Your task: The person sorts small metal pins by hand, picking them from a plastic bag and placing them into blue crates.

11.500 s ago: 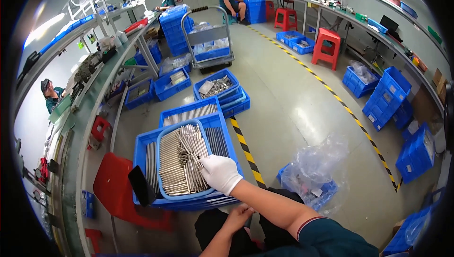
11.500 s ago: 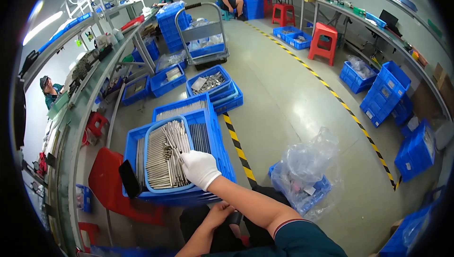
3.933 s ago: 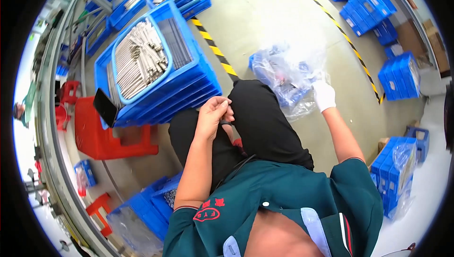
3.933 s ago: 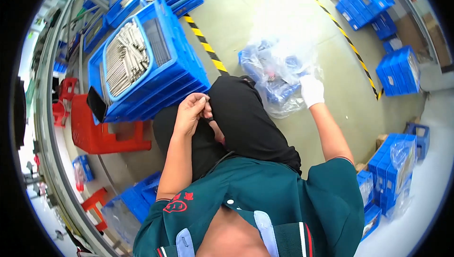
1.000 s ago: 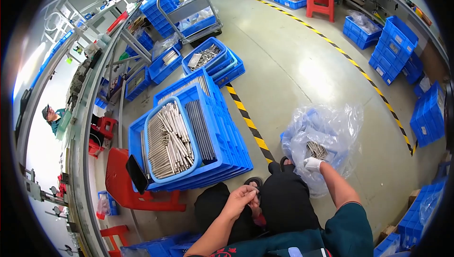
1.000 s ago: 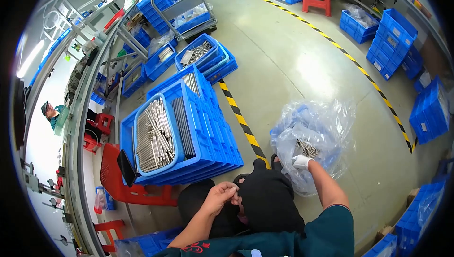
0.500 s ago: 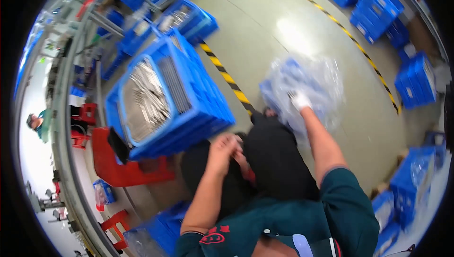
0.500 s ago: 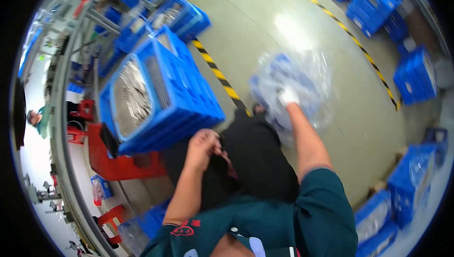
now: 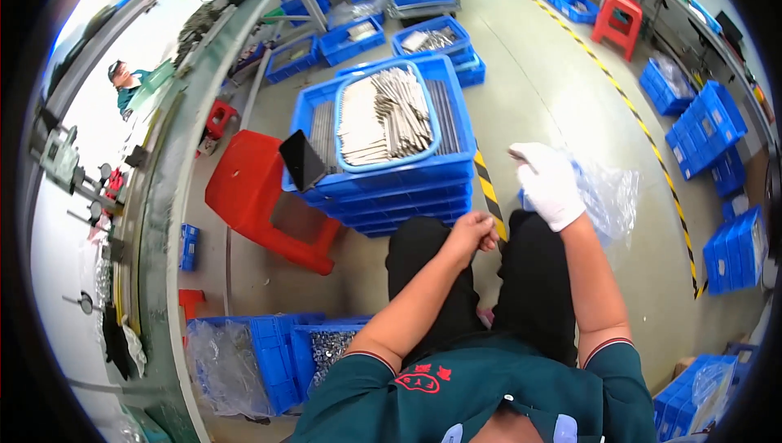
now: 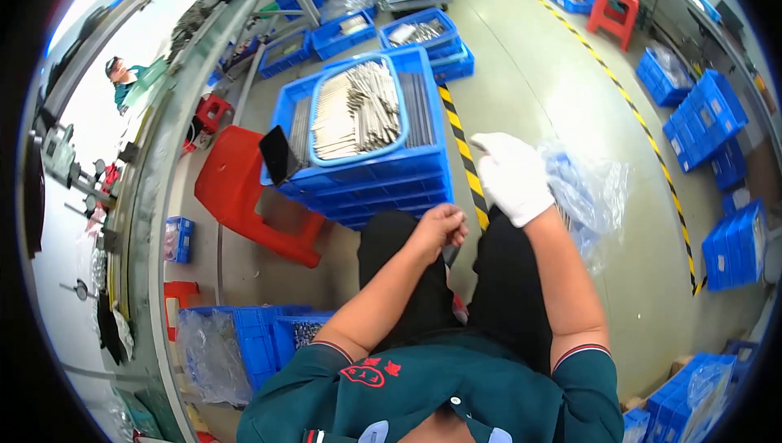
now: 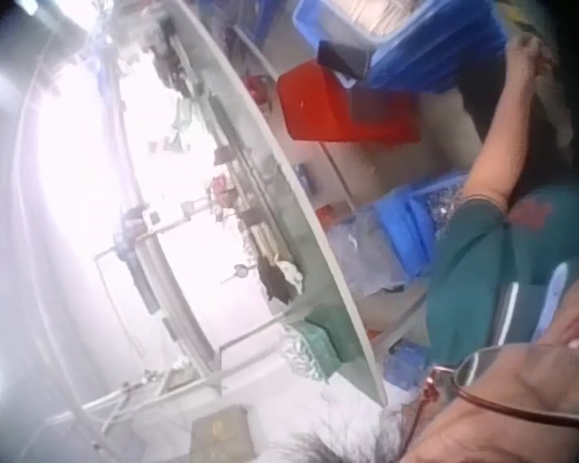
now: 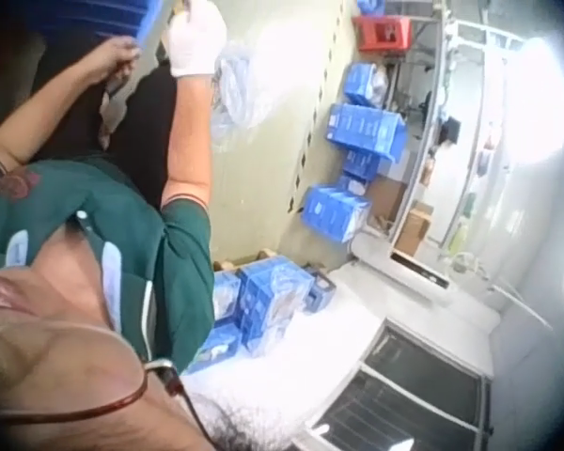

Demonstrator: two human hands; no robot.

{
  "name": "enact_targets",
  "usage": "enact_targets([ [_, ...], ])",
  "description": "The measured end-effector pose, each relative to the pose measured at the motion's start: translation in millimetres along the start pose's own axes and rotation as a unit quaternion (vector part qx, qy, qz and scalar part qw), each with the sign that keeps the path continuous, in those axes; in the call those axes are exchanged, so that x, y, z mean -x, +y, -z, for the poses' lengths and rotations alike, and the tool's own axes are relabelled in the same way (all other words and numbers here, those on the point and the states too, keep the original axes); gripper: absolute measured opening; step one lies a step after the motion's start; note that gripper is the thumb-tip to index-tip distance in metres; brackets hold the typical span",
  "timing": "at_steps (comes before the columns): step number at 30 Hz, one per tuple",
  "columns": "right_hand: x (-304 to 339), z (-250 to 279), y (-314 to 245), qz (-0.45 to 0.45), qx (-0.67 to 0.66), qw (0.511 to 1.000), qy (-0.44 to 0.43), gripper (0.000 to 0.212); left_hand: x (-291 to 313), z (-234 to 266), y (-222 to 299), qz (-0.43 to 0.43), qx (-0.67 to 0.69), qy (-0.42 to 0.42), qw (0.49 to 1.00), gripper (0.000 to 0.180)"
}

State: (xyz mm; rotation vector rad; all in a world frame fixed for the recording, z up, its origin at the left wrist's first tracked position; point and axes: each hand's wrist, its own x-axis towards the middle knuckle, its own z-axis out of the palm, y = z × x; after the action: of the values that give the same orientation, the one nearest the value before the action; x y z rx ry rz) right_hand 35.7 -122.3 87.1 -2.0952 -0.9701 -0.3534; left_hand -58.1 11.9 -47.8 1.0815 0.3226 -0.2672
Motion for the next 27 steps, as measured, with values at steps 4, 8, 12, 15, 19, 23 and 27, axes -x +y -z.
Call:
enact_targets([
  [4,-55.9,-46.7,-60.2,0.209,0.054,0.975,0.044,0.033,-5.7,-3.0,-7.7,-0.019,-0.008,-0.002,1.0,0.014],
  [8,-70.4,-77.7,-32.1,0.121,0.1,0.98,-0.123,0.032,-23.7,-4.9,-24.3,-0.01,-0.034,-0.024,0.999,0.015],
  [12,-69.6,-75.5,-63.2,0.162,0.022,0.986,0.011,0.033,-19.6,-5.8,-22.3,-0.001,-0.015,0.002,1.0,0.016],
  [15,-60.5,-85.4,-42.4,0.121,-0.005,0.991,-0.055,0.034,-34.0,-14.1,-30.3,-0.041,-0.018,0.005,0.999,0.017],
  [19,-26.1,-41.0,-50.8,0.151,-0.054,0.987,0.027,0.026,-27.4,-17.4,-22.4,-0.02,0.019,0.003,1.0,0.013],
  [23,23.0,-39.8,55.0,-0.024,-0.024,0.997,-0.068,0.017,-31.3,-24.2,-14.6,0.0,0.033,-0.023,0.999,0.013],
  [27,39.2,-32.6,71.0,-0.146,-0.135,0.976,-0.087,0.016,-27.3,-27.4,-16.9,0.02,0.052,-0.002,0.998,0.012],
])
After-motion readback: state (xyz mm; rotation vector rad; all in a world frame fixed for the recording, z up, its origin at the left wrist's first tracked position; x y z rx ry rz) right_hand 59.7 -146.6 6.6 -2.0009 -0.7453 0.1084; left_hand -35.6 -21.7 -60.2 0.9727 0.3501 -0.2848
